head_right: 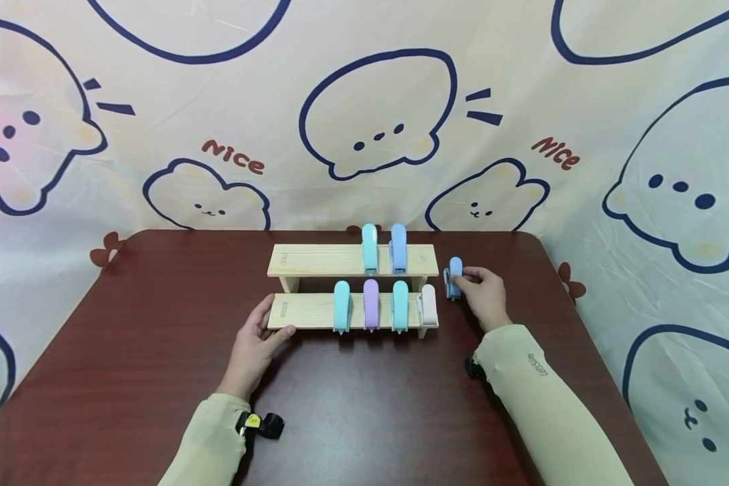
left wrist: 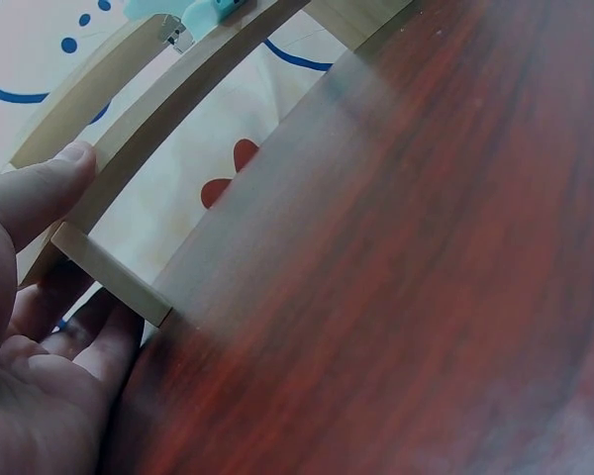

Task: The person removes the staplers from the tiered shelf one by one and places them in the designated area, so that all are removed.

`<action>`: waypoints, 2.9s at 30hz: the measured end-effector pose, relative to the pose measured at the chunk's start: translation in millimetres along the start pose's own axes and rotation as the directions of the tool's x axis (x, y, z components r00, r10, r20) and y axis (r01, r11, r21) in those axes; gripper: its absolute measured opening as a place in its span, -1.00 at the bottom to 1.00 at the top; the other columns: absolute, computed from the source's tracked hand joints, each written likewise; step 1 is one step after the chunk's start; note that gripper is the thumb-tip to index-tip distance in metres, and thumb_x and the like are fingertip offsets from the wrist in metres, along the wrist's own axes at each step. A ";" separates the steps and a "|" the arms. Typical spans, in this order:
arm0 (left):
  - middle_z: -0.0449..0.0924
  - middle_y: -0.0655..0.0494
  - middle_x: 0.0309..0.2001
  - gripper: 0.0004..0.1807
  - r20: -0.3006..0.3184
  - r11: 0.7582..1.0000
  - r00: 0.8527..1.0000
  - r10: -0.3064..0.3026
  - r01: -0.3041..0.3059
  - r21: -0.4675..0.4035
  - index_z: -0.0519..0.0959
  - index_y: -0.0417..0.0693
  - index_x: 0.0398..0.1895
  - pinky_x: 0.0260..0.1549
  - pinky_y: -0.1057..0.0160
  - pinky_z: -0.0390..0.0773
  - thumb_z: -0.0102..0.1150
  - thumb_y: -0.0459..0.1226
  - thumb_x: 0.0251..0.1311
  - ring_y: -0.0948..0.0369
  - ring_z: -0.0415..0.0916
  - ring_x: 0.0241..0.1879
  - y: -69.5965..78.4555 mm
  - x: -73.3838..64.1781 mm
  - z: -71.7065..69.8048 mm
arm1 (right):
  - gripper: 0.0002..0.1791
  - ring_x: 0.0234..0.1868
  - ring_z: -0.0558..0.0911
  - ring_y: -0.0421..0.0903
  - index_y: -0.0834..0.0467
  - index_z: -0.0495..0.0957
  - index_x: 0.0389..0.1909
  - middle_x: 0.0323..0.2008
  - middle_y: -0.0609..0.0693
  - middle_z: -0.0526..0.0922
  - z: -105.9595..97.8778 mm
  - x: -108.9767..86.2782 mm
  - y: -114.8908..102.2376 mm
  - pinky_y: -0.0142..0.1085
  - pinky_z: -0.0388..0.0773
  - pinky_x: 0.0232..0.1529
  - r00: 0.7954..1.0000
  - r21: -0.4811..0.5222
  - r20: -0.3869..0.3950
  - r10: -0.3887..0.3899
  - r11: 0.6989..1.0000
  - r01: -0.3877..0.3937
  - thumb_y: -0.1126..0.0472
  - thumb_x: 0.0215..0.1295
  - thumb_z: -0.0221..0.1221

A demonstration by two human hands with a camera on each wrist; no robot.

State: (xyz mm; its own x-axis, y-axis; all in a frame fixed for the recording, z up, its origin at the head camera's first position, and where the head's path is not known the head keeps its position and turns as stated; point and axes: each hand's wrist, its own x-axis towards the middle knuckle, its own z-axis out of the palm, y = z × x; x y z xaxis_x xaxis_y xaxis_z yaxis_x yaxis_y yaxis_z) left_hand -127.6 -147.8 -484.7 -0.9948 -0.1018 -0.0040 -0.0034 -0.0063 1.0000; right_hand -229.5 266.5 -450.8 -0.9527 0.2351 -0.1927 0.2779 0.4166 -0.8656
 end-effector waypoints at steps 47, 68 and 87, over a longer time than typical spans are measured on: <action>0.22 -0.12 0.49 -0.10 0.000 1.000 1.000 -0.005 0.005 0.009 0.06 -0.18 0.58 0.26 0.40 0.33 0.31 -0.49 0.22 0.11 0.24 0.41 2.1 -0.9 0.1 | -0.46 0.11 0.47 0.01 0.10 0.57 0.23 0.22 0.08 0.54 -3.6 -44.4 -58.8 0.01 0.45 0.21 0.979 0.039 -0.021 -0.203 0.978 0.204 -0.14 0.37 0.24; 0.20 -0.13 0.49 -0.09 0.006 1.000 1.000 0.001 -0.001 -0.014 0.05 -0.20 0.57 0.21 0.48 0.33 0.30 -0.52 0.21 0.10 0.24 0.41 -0.3 -1.2 0.0 | -0.53 0.02 0.51 -0.02 0.15 0.59 0.19 0.16 0.10 0.59 7.8 -55.8 -82.1 -0.36 0.53 0.00 0.962 0.099 0.041 -0.271 0.959 0.266 -0.02 0.37 0.27; 0.19 -0.12 0.50 -0.10 0.009 1.000 1.000 -0.003 0.003 0.003 0.06 -0.19 0.57 0.30 0.34 0.30 0.31 -0.50 0.22 0.10 0.22 0.42 -0.3 -1.1 1.1 | -0.52 0.04 0.53 -0.01 0.13 0.57 0.22 0.14 0.05 0.60 22.3 -52.7 -93.4 -0.28 0.57 0.00 0.954 0.076 0.116 -0.275 0.961 0.267 0.00 0.37 0.29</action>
State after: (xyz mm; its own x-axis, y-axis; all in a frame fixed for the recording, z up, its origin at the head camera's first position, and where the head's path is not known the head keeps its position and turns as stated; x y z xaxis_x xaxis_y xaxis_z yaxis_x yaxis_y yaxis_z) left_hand -126.6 -146.6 -485.0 -0.9956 -0.0932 -0.0066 -0.0063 -0.0035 1.0000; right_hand -207.9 195.6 -370.1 -1.0000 0.0082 0.0006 0.0028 0.3961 -0.9182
